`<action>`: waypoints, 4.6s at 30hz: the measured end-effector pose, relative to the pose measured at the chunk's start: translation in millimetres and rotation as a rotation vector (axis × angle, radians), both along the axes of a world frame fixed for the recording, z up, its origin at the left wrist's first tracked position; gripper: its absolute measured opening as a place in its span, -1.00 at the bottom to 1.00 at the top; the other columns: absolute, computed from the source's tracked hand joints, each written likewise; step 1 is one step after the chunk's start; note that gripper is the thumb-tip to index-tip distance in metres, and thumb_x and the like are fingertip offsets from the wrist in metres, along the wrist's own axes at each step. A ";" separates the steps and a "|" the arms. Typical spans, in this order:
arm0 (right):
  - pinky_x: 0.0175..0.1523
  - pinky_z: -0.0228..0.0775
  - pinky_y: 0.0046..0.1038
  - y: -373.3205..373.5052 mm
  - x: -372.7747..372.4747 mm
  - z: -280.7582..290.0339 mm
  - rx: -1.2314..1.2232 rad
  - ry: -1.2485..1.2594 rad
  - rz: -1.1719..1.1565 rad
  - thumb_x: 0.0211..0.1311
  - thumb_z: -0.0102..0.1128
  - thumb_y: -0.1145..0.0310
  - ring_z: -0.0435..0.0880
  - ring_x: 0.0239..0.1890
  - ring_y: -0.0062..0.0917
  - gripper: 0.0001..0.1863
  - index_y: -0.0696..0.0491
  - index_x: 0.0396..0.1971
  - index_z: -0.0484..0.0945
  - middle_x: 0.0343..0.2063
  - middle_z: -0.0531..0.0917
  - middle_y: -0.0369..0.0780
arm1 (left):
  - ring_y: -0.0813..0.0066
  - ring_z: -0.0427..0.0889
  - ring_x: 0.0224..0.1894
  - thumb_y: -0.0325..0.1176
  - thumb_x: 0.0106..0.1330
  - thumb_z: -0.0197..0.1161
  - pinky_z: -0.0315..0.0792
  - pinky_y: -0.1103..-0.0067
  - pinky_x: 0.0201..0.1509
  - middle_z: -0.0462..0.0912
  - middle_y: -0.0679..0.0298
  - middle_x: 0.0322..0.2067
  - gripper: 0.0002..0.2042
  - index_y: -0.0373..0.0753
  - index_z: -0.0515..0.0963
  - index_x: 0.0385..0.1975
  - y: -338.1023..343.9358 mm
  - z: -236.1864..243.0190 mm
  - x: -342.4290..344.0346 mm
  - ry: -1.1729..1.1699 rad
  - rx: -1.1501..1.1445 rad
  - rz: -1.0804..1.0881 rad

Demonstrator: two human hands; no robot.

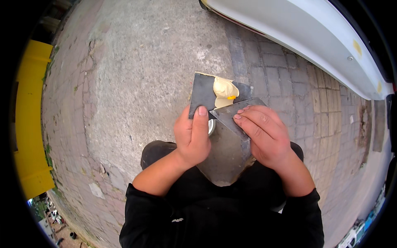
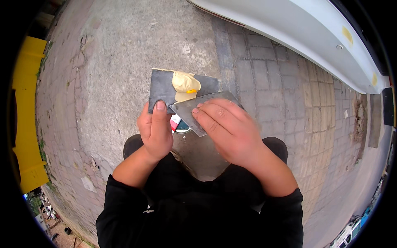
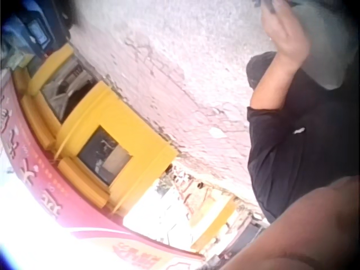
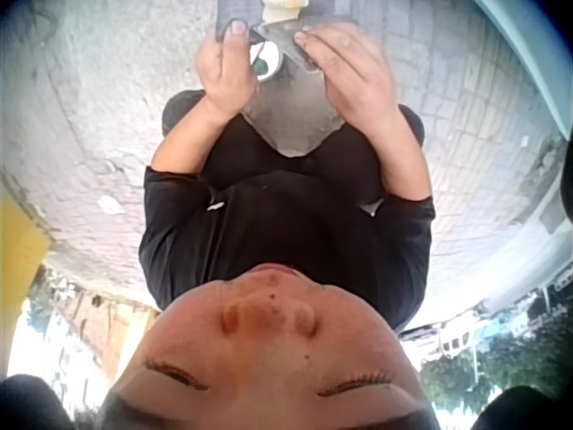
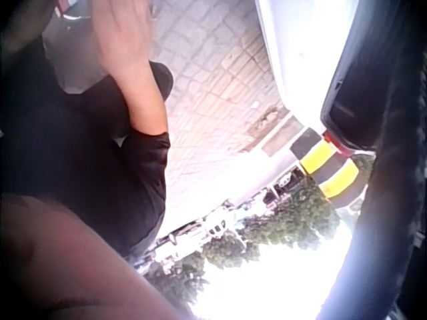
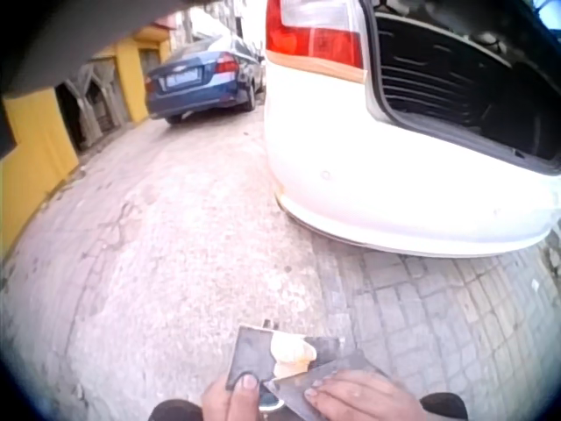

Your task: The person mixes a yellow body filler with a hardener on a metal sheet using a scraper. They then apply the mixed filler to a damaged area on the rear bumper of a white car, smoothing it over the surface.

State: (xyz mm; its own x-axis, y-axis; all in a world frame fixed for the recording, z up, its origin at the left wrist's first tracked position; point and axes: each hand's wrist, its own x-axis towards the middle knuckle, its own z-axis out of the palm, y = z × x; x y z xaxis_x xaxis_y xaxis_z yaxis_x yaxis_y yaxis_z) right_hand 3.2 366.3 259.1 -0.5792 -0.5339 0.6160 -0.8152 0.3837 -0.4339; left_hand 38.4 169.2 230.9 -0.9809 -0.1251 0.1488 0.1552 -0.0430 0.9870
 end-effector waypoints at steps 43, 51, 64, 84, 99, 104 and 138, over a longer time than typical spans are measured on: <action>-0.10 0.56 -0.33 -0.4 -6.1 8.9 -0.134 0.140 -0.117 -0.19 0.20 0.60 0.65 -0.21 -0.22 -0.63 0.30 -0.24 0.63 -0.25 0.64 -0.07 | 0.33 0.43 -0.59 -0.53 0.36 -0.02 0.33 0.50 -0.49 0.50 0.11 -0.52 -0.83 -0.50 0.49 -0.24 3.0 7.8 4.0 0.287 -0.360 0.027; -0.12 0.58 -0.32 -2.2 -7.0 10.0 -0.149 0.141 -0.124 -0.22 0.18 0.64 0.66 -0.25 -0.21 -0.64 0.32 -0.27 0.63 -0.29 0.65 -0.05 | 0.29 0.53 -0.52 -0.54 0.34 0.00 0.43 0.53 -0.39 0.57 0.03 -0.43 -0.78 -0.55 0.49 -0.14 2.1 1.8 6.0 0.370 -0.383 0.021; -0.10 0.57 -0.33 0.7 -1.5 8.8 -0.137 0.038 -0.004 -0.16 0.24 0.60 0.65 -0.21 -0.22 -0.64 0.30 -0.23 0.62 -0.24 0.65 -0.08 | 0.40 0.49 -0.53 -0.51 0.37 -0.02 0.37 0.56 -0.44 0.56 0.10 -0.48 -0.79 -0.52 0.51 -0.19 3.3 3.6 8.4 0.274 -0.306 0.056; 0.16 0.51 -0.23 13.5 30.5 21.6 -0.200 0.243 0.212 0.04 0.32 0.48 0.58 0.01 -0.40 -0.71 -0.05 -0.18 0.65 -0.13 0.59 -0.38 | 0.22 0.59 0.06 -0.35 0.41 -0.02 0.46 0.40 0.14 0.56 -0.07 0.02 -0.60 -0.57 0.36 0.10 -15.6 40.3 1.8 -0.303 0.878 -0.462; 0.12 0.50 -0.20 21.2 4.2 -12.3 -0.298 -0.092 0.068 0.06 0.29 0.64 0.59 0.00 -0.23 -0.70 0.23 -0.15 0.56 -0.10 0.58 -0.05 | 0.26 0.64 -0.05 -0.21 0.39 -0.09 0.50 0.43 0.08 0.60 -0.04 -0.05 -0.54 -0.50 0.38 0.08 -17.7 50.3 -0.2 -0.152 0.915 -0.335; 0.27 0.30 -0.32 28.5 4.0 -22.3 -1.114 -0.767 0.063 0.40 -0.01 0.54 0.51 0.14 -0.40 -0.66 0.23 0.14 0.36 0.09 0.53 -0.11 | 0.31 0.57 0.06 -0.31 0.47 -0.13 0.41 0.41 0.17 0.53 -0.01 0.05 -0.57 -0.53 0.29 0.17 -23.2 37.7 -10.0 0.142 0.551 -0.017; 0.37 0.14 -0.30 39.9 -11.2 5.9 -1.436 -0.934 -0.016 0.39 -0.04 0.56 0.40 0.24 -0.44 -0.56 0.16 0.24 0.24 0.19 0.43 -0.15 | 0.44 0.61 -0.22 -0.37 0.44 -0.01 0.43 0.45 -0.15 0.65 0.21 -0.30 -0.79 -0.38 0.50 -0.15 -4.8 -1.8 -15.0 -0.367 0.441 -0.341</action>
State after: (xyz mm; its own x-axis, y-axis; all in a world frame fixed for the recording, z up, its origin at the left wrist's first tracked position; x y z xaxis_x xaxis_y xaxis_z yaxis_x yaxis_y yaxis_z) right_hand -8.0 406.2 265.0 -0.9931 0.1121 0.0354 -0.1046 -0.7044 -0.7020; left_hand 23.4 164.4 229.1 -0.9535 0.2285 -0.1965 -0.2814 -0.4415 0.8520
